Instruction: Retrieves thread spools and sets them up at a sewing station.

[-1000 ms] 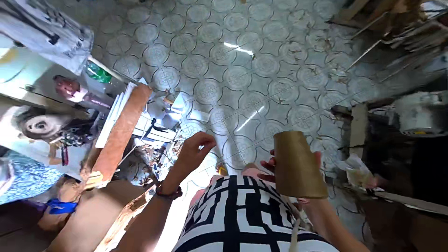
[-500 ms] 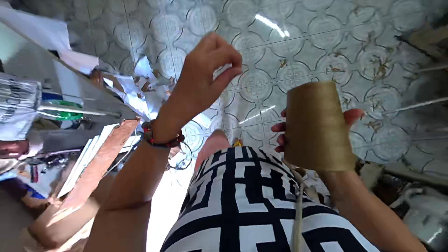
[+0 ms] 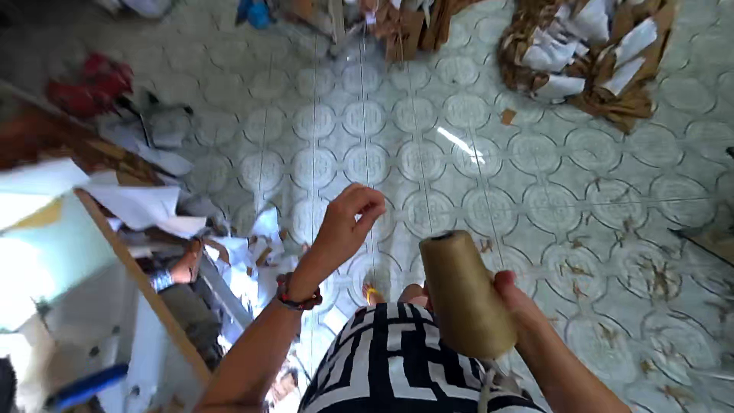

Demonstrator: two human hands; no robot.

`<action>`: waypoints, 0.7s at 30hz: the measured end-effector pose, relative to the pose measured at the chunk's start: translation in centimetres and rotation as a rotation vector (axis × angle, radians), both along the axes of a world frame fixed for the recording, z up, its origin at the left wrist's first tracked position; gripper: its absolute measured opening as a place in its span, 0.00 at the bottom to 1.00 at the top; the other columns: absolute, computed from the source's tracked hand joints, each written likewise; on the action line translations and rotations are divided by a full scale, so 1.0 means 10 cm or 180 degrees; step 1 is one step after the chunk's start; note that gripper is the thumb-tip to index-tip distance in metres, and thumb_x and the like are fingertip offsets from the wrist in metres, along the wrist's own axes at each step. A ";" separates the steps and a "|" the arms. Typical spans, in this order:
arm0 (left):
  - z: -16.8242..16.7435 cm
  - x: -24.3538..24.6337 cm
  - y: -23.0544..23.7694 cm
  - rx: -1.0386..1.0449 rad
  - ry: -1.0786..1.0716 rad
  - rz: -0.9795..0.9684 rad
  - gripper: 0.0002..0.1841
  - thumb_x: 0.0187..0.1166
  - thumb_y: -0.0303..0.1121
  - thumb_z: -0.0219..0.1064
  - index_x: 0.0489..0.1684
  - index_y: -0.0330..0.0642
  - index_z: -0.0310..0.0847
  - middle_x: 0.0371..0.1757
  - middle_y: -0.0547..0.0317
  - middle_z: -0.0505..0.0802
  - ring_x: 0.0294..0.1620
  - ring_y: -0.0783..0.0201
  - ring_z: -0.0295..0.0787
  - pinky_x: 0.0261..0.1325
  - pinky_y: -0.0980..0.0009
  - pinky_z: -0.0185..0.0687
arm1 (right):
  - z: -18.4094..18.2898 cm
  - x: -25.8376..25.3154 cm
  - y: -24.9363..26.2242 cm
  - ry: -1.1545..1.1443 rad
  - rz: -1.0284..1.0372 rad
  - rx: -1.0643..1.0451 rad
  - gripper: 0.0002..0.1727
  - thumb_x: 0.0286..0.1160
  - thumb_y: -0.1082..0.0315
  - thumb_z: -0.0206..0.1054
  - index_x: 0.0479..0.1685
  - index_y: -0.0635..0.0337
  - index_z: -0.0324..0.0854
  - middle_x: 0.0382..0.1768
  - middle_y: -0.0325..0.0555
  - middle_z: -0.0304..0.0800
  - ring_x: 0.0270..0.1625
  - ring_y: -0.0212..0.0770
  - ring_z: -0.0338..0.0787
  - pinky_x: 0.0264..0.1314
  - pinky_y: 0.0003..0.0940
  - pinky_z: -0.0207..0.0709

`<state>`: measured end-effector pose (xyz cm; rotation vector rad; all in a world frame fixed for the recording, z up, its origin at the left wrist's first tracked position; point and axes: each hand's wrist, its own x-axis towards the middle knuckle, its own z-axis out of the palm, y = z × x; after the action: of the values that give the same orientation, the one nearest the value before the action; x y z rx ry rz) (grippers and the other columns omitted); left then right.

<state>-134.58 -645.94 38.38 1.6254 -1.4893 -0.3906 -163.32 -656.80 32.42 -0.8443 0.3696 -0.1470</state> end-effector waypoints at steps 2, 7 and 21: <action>0.03 0.27 -0.53 -0.0102 -0.0021 -0.0082 0.06 0.82 0.26 0.66 0.42 0.33 0.87 0.39 0.52 0.88 0.41 0.66 0.86 0.47 0.72 0.85 | -0.03 0.27 -0.41 -0.0290 0.0102 -0.0308 0.48 0.53 0.26 0.75 0.72 0.48 0.79 0.56 0.39 0.94 0.56 0.36 0.93 0.59 0.36 0.88; 0.08 1.10 -1.78 -0.0758 -0.0234 0.0230 0.07 0.82 0.28 0.65 0.39 0.34 0.88 0.35 0.56 0.85 0.38 0.72 0.83 0.48 0.78 0.82 | -0.09 1.23 -1.62 -0.0973 0.0654 -0.1078 0.43 0.63 0.32 0.74 0.82 0.35 0.72 0.66 0.27 0.90 0.65 0.27 0.88 0.68 0.30 0.83; 0.59 4.28 -3.22 -0.1545 -0.0522 0.1795 0.05 0.89 0.47 0.60 0.47 0.66 0.82 0.44 0.89 0.85 0.49 0.89 0.83 0.56 0.86 0.81 | 0.12 5.00 -4.94 -0.0761 0.1863 -0.2654 0.56 0.47 0.35 0.84 0.77 0.62 0.71 0.59 0.50 0.89 0.60 0.38 0.90 0.65 0.41 0.84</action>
<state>-91.77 -678.18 44.32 1.6073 -1.0581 0.3978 -113.27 -706.21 33.65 -1.7023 -0.2035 0.1608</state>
